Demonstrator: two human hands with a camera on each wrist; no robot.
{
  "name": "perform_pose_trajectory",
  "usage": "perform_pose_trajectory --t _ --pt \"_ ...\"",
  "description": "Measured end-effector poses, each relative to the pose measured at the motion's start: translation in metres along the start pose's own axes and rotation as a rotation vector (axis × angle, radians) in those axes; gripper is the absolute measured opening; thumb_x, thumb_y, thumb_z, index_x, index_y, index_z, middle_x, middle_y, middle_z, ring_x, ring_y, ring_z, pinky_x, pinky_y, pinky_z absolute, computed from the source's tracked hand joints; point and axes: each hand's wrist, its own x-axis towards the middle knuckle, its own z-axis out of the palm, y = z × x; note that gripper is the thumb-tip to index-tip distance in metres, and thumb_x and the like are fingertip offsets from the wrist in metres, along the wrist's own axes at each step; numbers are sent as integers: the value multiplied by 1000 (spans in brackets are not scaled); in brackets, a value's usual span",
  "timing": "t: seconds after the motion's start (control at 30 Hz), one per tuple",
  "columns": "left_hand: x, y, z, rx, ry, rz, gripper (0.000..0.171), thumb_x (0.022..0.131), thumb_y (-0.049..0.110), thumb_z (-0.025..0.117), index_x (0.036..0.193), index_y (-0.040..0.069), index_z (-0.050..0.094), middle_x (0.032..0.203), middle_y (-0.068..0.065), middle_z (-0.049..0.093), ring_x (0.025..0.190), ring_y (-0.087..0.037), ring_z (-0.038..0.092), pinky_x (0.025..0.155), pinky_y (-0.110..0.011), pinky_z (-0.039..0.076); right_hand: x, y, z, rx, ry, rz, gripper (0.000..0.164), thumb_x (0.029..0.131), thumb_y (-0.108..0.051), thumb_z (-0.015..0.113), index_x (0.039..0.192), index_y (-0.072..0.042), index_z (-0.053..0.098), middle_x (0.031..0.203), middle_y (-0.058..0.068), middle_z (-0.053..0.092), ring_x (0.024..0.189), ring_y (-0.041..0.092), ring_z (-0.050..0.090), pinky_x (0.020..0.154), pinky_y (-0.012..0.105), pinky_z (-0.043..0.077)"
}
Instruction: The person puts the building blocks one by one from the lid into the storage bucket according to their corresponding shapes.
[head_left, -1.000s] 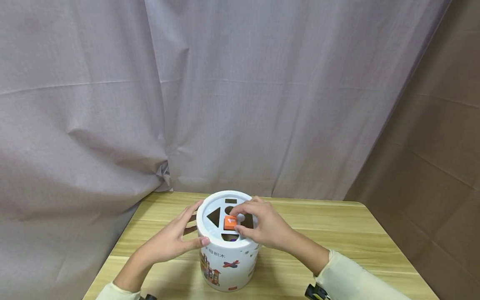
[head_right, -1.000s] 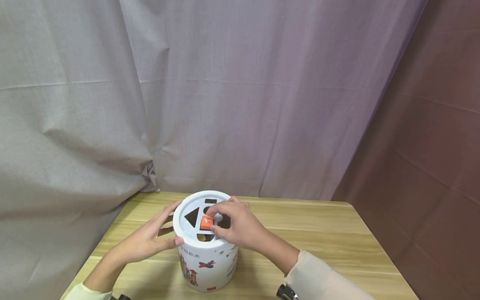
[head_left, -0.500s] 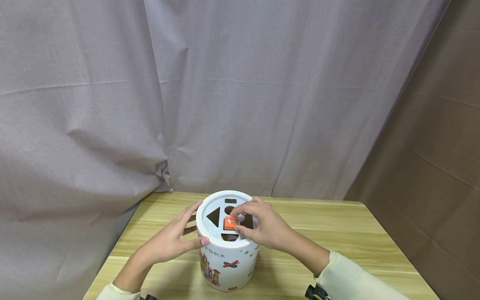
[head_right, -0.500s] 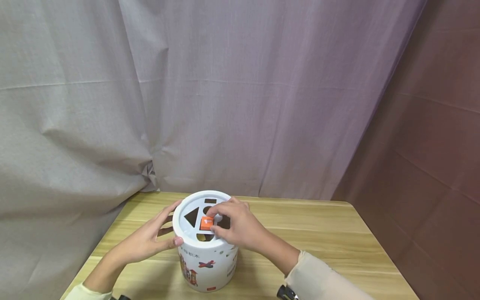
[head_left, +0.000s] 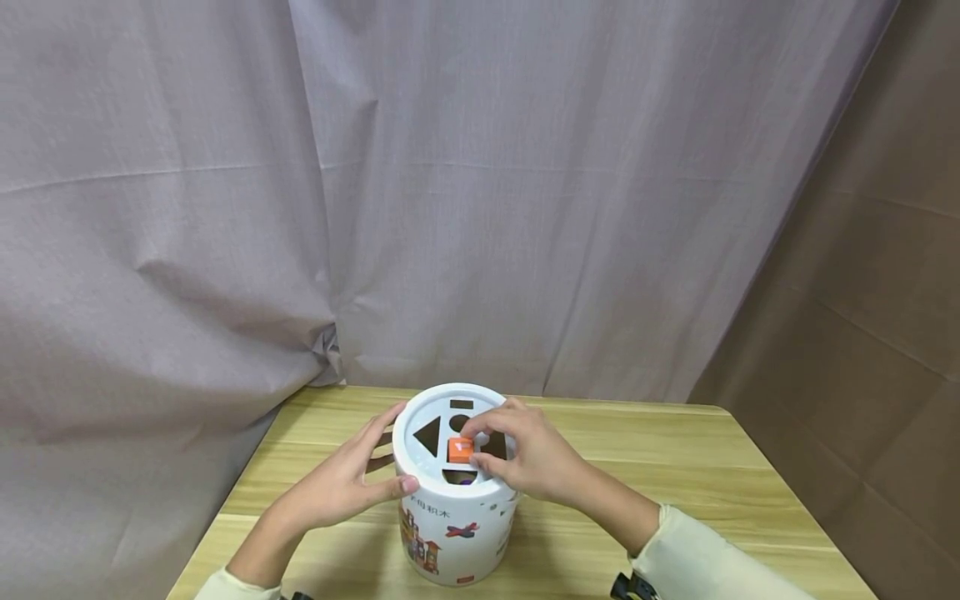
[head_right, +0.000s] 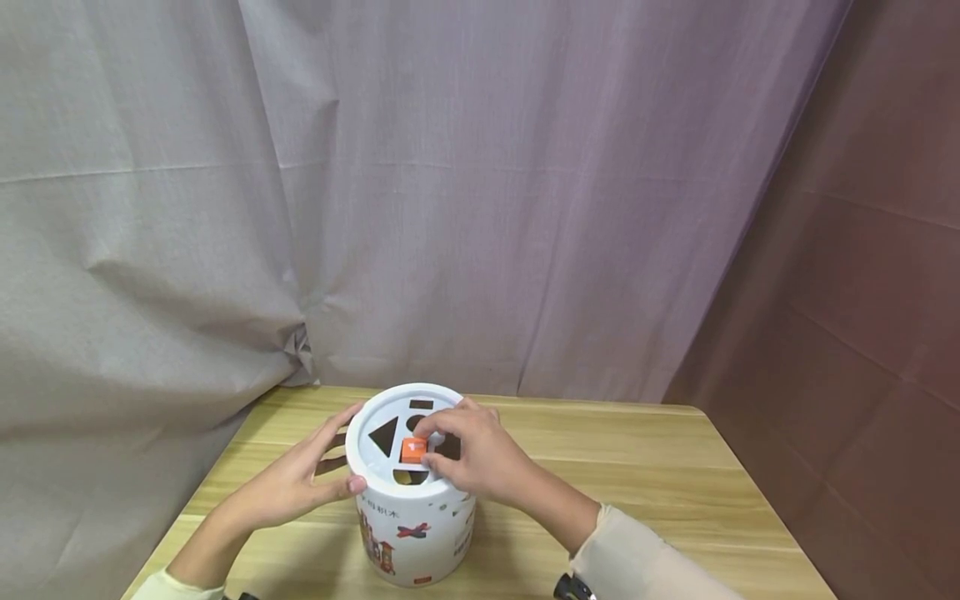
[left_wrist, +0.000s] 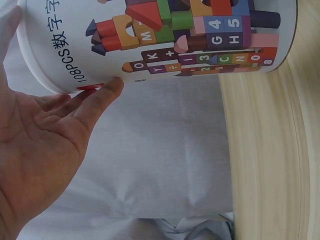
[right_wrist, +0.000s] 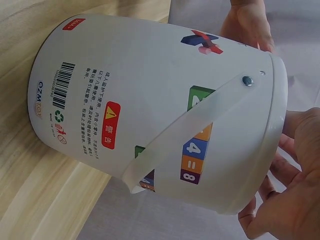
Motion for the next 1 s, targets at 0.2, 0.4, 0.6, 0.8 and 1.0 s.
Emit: perform_pose_trajectory --t 0.2,0.4,0.6,0.8,1.0 --pt "0 -1 2 -9 -6 11 102 99 36 86 176 36 19 180 -13 34 150 -48 56 116 -61 57 -4 1 0 -19 16 0 30 88 -12 95 115 -16 83 113 -6 83 108 14 66 94 33 59" --pt "0 1 3 4 -3 10 103 99 37 86 177 33 19 180 -14 34 150 -46 56 117 -62 56 -4 0 0 -28 25 5 30 88 -14 95 115 -16 83 114 -6 84 109 14 67 95 34 59" --pt "2 -1 1 19 12 12 103 99 38 86 177 33 19 180 -14 35 153 -46 53 119 -63 54 -7 3 1 -92 77 10 30 91 -18 92 120 -18 83 126 -6 82 121 19 68 103 47 52" --pt "-3 -14 -4 180 91 3 99 98 46 84 176 43 23 180 -13 35 161 -54 38 117 -83 43 -20 14 0 -176 168 29 37 99 -22 83 135 -15 78 149 4 72 141 33 62 111 67 46" --pt "-8 -31 -2 296 178 -11 80 108 46 70 176 39 28 181 -14 33 166 -55 25 118 -91 28 -45 33 -4 -329 191 111 50 107 -29 71 155 -15 64 168 8 56 157 42 49 118 81 38"
